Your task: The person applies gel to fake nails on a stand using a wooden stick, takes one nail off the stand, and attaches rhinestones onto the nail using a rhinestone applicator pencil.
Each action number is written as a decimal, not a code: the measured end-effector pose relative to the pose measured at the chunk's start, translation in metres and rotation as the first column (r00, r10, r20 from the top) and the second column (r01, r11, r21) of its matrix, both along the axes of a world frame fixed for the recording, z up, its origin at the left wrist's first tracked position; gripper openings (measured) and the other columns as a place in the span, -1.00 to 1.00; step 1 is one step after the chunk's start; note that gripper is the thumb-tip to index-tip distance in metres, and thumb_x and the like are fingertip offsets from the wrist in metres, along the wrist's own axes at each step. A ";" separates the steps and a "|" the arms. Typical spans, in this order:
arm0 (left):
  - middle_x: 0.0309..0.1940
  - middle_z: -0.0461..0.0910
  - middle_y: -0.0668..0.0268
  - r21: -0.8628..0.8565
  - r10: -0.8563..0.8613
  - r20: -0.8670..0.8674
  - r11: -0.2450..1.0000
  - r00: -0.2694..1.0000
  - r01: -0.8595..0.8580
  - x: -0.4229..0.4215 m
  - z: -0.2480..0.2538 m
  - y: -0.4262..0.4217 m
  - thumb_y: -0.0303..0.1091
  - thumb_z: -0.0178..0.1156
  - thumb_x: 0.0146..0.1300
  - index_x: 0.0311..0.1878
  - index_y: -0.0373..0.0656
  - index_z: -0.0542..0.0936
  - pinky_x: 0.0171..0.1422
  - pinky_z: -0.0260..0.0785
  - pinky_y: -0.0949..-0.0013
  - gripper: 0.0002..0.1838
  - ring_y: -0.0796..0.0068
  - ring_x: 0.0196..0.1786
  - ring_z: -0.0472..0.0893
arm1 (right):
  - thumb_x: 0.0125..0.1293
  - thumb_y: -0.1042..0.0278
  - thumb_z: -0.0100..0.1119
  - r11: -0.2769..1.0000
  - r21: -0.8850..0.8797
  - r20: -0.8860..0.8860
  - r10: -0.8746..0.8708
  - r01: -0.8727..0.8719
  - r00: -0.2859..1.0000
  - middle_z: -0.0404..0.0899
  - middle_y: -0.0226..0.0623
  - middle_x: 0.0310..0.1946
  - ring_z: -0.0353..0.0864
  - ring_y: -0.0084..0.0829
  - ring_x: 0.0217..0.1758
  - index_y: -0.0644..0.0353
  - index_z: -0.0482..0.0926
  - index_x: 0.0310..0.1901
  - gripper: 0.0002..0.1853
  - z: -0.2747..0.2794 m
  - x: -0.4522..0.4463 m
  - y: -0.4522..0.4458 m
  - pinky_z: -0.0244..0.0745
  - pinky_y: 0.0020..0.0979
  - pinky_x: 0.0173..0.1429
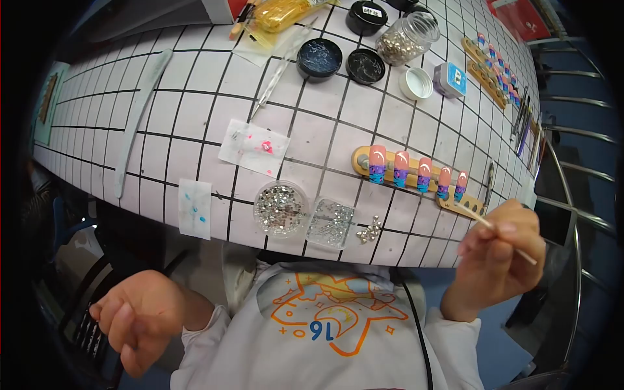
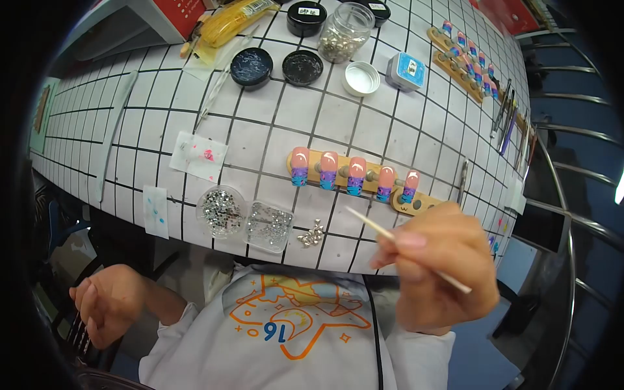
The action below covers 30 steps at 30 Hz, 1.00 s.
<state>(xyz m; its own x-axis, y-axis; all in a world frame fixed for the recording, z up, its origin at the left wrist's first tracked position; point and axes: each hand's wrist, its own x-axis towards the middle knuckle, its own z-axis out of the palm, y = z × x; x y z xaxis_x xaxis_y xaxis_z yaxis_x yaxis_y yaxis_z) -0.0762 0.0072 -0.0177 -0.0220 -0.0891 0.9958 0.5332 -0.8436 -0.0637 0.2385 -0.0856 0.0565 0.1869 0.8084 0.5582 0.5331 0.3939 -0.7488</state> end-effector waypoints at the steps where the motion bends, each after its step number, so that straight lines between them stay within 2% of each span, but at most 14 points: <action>1: -0.53 0.41 0.26 -0.062 0.065 -0.022 0.996 0.998 -0.066 0.003 -0.004 0.001 -0.58 -0.16 0.00 -0.20 -0.13 0.12 -0.03 0.30 0.21 -0.73 0.38 -0.49 0.43 | 0.07 0.59 0.03 1.000 -0.021 0.023 0.011 -0.010 1.000 0.45 -0.22 -0.54 0.46 -0.50 -0.62 0.35 0.44 -0.29 -0.87 -0.008 -0.003 -0.004 0.25 -0.57 -0.53; 3: -0.56 0.42 0.23 -0.159 0.181 -0.073 0.969 0.981 -0.191 0.008 -0.009 0.005 -0.58 -0.15 0.00 -0.18 -0.15 0.13 -0.03 0.29 0.21 -0.72 0.35 -0.50 0.44 | 0.06 0.63 0.01 0.999 -0.035 0.041 0.007 -0.006 0.999 0.47 -0.22 -0.51 0.48 -0.46 -0.56 0.35 0.45 -0.26 -0.83 -0.023 -0.011 -0.005 0.29 -0.54 -0.49; 5: -0.54 0.43 0.21 -0.221 0.179 -0.057 0.957 0.982 -0.188 0.013 -0.013 0.012 -0.57 -0.14 0.00 -0.17 -0.17 0.14 -0.06 0.29 0.21 -0.72 0.32 -0.49 0.46 | 0.03 0.67 0.02 0.997 -0.067 0.008 -0.022 0.023 1.000 0.46 -0.24 -0.47 0.48 -0.44 -0.49 0.35 0.45 -0.24 -0.80 -0.032 -0.019 -0.005 0.33 -0.50 -0.45; 6: -0.54 0.43 0.19 -0.242 0.105 -0.028 0.964 0.994 -0.109 0.011 -0.016 0.017 -0.56 -0.13 0.00 -0.17 -0.18 0.16 -0.08 0.29 0.21 -0.72 0.31 -0.47 0.45 | 0.03 0.67 0.02 0.997 -0.072 0.005 -0.023 0.023 1.000 0.46 -0.24 -0.47 0.48 -0.44 -0.49 0.35 0.45 -0.24 -0.80 -0.036 -0.021 -0.005 0.33 -0.50 -0.45; 8: -0.53 0.43 0.18 -0.261 0.085 0.009 0.962 0.996 -0.080 0.012 -0.021 0.023 -0.56 -0.13 0.00 -0.17 -0.19 0.17 -0.08 0.29 0.21 -0.72 0.31 -0.47 0.45 | -0.04 0.72 0.06 0.999 -0.021 0.122 -0.047 0.050 0.991 0.45 -0.24 -0.42 0.46 -0.43 -0.46 0.34 0.44 -0.23 -0.74 -0.041 -0.021 -0.005 0.33 -0.50 -0.44; 10: -0.53 0.43 0.16 -0.287 0.059 0.071 0.957 0.996 -0.037 0.012 -0.026 0.027 -0.55 -0.12 -0.01 -0.17 -0.19 0.18 -0.09 0.28 0.20 -0.72 0.31 -0.47 0.44 | -0.09 0.75 0.07 1.000 -0.011 0.163 -0.020 0.022 0.986 0.45 -0.24 -0.41 0.46 -0.43 -0.45 0.34 0.44 -0.22 -0.69 -0.043 -0.022 -0.001 0.33 -0.51 -0.43; 12: -0.53 0.43 0.16 -0.320 0.088 0.081 0.946 0.993 -0.058 0.017 -0.028 0.028 -0.53 -0.12 0.00 -0.17 -0.19 0.18 -0.09 0.28 0.20 -0.72 0.31 -0.47 0.44 | -0.23 0.79 0.07 1.000 0.010 0.250 -0.024 0.022 0.968 0.44 -0.24 -0.39 0.45 -0.41 -0.45 0.33 0.44 -0.20 -0.58 -0.045 -0.026 0.001 0.32 -0.54 -0.43; 13: -0.53 0.43 0.16 -0.346 0.117 0.091 0.935 0.989 -0.078 0.019 -0.030 0.029 -0.51 -0.11 0.01 -0.17 -0.19 0.18 -0.09 0.28 0.19 -0.73 0.31 -0.47 0.44 | -0.23 0.79 0.07 1.000 0.007 0.251 -0.023 0.022 0.968 0.44 -0.24 -0.39 0.45 -0.41 -0.45 0.33 0.44 -0.20 -0.58 -0.045 -0.026 0.000 0.32 -0.54 -0.43; 15: -0.53 0.43 0.16 -0.345 0.109 0.087 0.936 0.990 -0.073 0.021 -0.032 0.031 -0.48 -0.11 0.02 -0.17 -0.19 0.18 -0.09 0.28 0.19 -0.74 0.31 -0.47 0.43 | -0.26 0.78 0.07 1.000 -0.001 0.310 -0.027 0.029 0.950 0.45 -0.22 -0.38 0.45 -0.40 -0.45 0.35 0.44 -0.21 -0.57 -0.045 -0.026 -0.001 0.34 -0.54 -0.44; 22: -0.57 0.41 0.18 -0.325 0.153 0.095 0.939 0.984 -0.114 0.024 -0.031 0.035 -0.37 -0.17 0.05 -0.19 -0.20 0.21 -0.15 0.31 0.17 -0.76 0.32 -0.49 0.43 | -0.27 0.77 0.09 0.997 0.025 0.343 -0.079 0.075 0.936 0.46 -0.17 -0.40 0.45 -0.40 -0.50 0.39 0.47 -0.28 -0.63 -0.049 -0.030 0.005 0.35 -0.56 -0.51; 25: -0.59 0.40 0.18 -0.304 0.195 0.070 0.938 0.978 -0.165 0.024 -0.031 0.037 -0.39 -0.18 0.05 -0.18 -0.22 0.22 -0.17 0.32 0.18 -0.76 0.32 -0.51 0.43 | -0.26 0.76 0.09 0.997 0.038 0.337 -0.079 0.070 0.938 0.47 -0.16 -0.42 0.46 -0.39 -0.51 0.40 0.48 -0.29 -0.65 -0.050 -0.030 0.006 0.34 -0.56 -0.53; 30: -0.60 0.40 0.16 -0.282 0.155 0.089 0.951 0.984 -0.124 0.022 -0.030 0.038 -0.46 -0.16 0.00 -0.19 -0.24 0.22 -0.19 0.34 0.18 -0.75 0.32 -0.53 0.43 | -0.28 0.77 0.08 0.997 0.034 0.332 -0.077 0.070 0.940 0.46 -0.16 -0.42 0.46 -0.38 -0.52 0.41 0.48 -0.30 -0.65 -0.051 -0.030 0.007 0.35 -0.56 -0.53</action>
<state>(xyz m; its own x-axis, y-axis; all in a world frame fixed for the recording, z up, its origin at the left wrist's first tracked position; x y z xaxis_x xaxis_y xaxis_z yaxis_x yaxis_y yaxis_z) -0.0542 0.0456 -0.0480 -0.1380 0.1776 0.9744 0.6375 -0.7369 0.2246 0.2082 -0.0790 0.0056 0.0461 0.7866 0.6157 0.7782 0.3581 -0.5159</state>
